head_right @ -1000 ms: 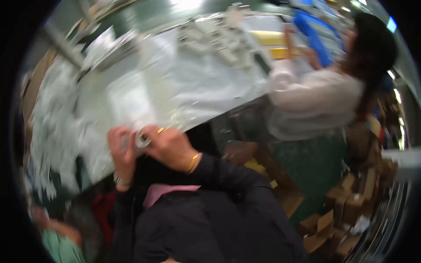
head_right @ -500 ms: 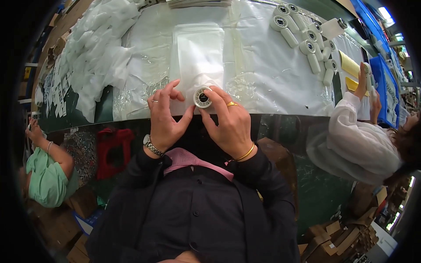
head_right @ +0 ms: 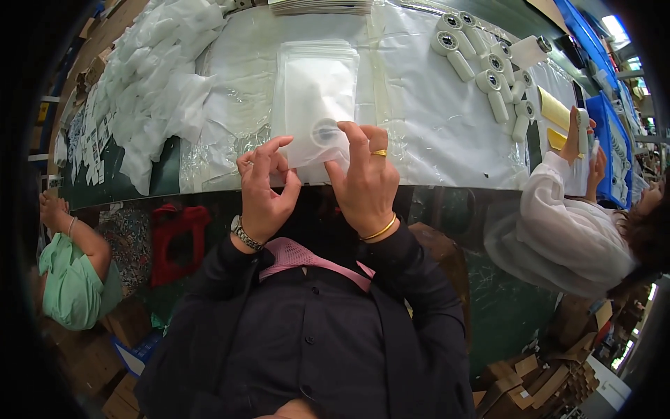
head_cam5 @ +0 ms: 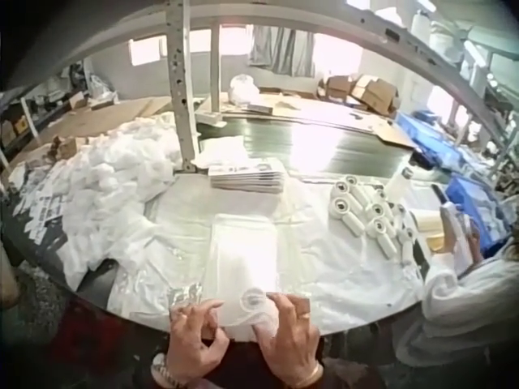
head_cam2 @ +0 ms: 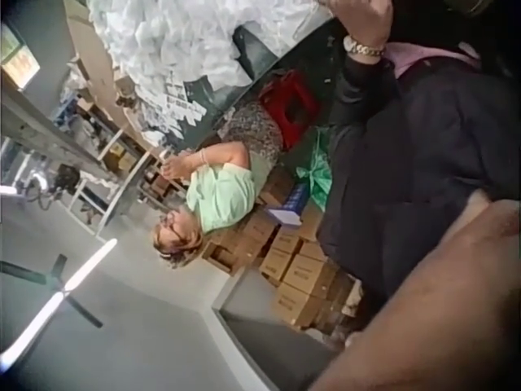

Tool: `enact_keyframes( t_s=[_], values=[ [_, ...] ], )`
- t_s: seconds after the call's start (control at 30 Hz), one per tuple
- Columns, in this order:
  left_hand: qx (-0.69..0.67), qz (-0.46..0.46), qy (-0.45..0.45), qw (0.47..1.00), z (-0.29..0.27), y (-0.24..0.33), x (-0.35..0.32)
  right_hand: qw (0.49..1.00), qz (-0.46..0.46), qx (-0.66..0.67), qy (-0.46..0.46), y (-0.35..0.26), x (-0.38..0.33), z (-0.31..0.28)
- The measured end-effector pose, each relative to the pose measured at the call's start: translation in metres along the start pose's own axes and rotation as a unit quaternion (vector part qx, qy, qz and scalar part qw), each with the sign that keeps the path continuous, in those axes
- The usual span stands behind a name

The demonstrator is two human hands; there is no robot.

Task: The person picks up a white plastic component and places it into a plastic bag, seals the bag by hand, and sets it aside before repeating the process.

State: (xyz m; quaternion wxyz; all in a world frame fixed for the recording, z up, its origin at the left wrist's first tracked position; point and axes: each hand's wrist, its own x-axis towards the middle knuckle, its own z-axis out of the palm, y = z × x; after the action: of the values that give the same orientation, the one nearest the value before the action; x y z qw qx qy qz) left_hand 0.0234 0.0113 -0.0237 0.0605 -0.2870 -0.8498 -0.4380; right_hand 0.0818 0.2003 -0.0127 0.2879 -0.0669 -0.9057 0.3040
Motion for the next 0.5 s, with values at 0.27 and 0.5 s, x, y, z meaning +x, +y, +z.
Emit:
enact_keyframes(
  t_s=[0.27,0.5],
  values=[
    [0.139,0.101,0.042,0.984,0.005,0.022,0.034,1.0,0.017,-0.014,-0.013,0.007,-0.016,-0.007],
    [0.235,0.089,0.067,0.966,0.02,0.01,0.06,0.999,0.01,0.031,-0.021,0.014,-0.022,-0.007]
  ],
)
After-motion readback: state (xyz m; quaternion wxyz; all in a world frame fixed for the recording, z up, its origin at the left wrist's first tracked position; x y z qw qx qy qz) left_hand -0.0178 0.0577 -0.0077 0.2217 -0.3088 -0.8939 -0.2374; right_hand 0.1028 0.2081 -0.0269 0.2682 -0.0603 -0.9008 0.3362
